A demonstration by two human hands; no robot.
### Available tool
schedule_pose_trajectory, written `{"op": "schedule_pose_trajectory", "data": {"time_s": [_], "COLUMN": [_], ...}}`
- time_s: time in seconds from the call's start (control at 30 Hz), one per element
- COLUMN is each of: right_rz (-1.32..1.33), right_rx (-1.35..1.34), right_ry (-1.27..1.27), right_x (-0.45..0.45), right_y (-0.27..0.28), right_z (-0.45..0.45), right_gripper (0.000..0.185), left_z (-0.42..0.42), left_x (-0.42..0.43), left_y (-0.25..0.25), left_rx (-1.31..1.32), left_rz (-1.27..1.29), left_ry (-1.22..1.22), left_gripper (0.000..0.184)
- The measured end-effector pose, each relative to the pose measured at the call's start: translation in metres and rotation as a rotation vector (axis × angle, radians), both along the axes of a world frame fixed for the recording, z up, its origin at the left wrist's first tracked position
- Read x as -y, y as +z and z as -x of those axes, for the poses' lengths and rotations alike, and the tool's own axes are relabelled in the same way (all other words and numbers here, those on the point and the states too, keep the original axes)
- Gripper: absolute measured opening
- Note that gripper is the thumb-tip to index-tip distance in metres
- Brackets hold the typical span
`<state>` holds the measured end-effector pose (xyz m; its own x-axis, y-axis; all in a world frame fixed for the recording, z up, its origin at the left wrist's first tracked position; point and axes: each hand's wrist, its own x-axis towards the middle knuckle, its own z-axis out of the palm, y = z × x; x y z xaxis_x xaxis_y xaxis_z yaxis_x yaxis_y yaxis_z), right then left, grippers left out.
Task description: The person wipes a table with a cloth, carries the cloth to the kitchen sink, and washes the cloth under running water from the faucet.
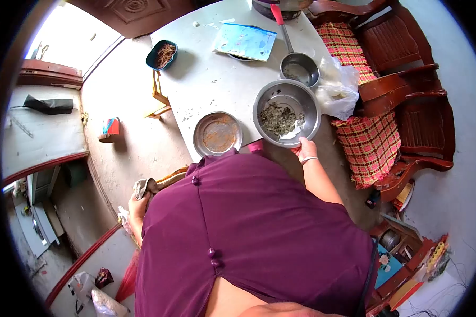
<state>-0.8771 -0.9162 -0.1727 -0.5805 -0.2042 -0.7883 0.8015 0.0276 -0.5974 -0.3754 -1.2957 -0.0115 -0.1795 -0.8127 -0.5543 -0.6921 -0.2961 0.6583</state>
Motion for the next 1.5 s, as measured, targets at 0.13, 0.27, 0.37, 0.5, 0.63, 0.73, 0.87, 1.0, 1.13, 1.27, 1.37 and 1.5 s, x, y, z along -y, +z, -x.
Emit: {"op": "schedule_pose_trajectory", "data": {"time_s": [0.13, 0.27, 0.37, 0.5, 0.63, 0.73, 0.87, 1.0, 1.13, 1.27, 1.37, 1.5], "right_rz": [0.020, 0.123, 0.275, 0.129, -0.028, -0.023, -0.218, -0.259, -0.079, -0.014, 0.185, 0.223], "right_rx": [0.043, 0.055, 0.139, 0.126, -0.067, -0.105, -0.002, -0.046, -0.212, -0.380, -0.347, -0.406], "right_ry": [-0.087, 0.062, 0.168, 0.571, 1.001, 1.105, 1.153, 1.136, 1.039, 0.884, 0.537, 0.185], "right_x": [0.001, -0.013, -0.019, -0.010, 0.036, 0.096, 0.160, 0.182, 0.186, 0.184, 0.170, 0.124], "right_y": [0.003, -0.004, 0.006, -0.006, -0.033, -0.034, -0.036, -0.049, -0.054, -0.041, 0.039, 0.079], "right_z": [0.004, -0.006, -0.017, -0.034, -0.046, -0.063, -0.095, -0.104, -0.102, -0.088, -0.079, -0.046], "right_gripper": [0.019, 0.028, 0.032, 0.051, 0.055, 0.049, 0.042, 0.038, 0.028, 0.018, 0.012, 0.009], "left_z": [0.028, -0.001, -0.001, -0.019, -0.049, -0.050, -0.064, -0.097, -0.130, -0.126, -0.136, -0.151], "left_x": [-0.024, -0.025, -0.031, -0.030, -0.022, -0.024, -0.026, -0.028, -0.039, -0.050, -0.039, -0.030], "left_y": [0.032, 0.009, 0.012, -0.003, -0.027, -0.023, -0.018, -0.023, -0.035, -0.021, -0.029, -0.043], "left_rx": [0.147, 0.029, 0.104, 0.121, 0.037, 0.022, 0.057, 0.148, 0.075, -0.011, -0.035, -0.068], "left_rz": [0.022, -0.033, -0.035, -0.065, -0.096, -0.078, -0.091, -0.060, -0.021, -0.056, -0.033, -0.009], "left_ry": [0.001, 0.062, 0.081, 0.131, 0.151, 0.119, 0.113, 0.072, 0.118, 0.187, 0.190, 0.206], "left_gripper": [0.033, 0.033, 0.033, 0.036, 0.039, 0.040, 0.041, 0.041, 0.037, 0.037, 0.037, 0.036]}}
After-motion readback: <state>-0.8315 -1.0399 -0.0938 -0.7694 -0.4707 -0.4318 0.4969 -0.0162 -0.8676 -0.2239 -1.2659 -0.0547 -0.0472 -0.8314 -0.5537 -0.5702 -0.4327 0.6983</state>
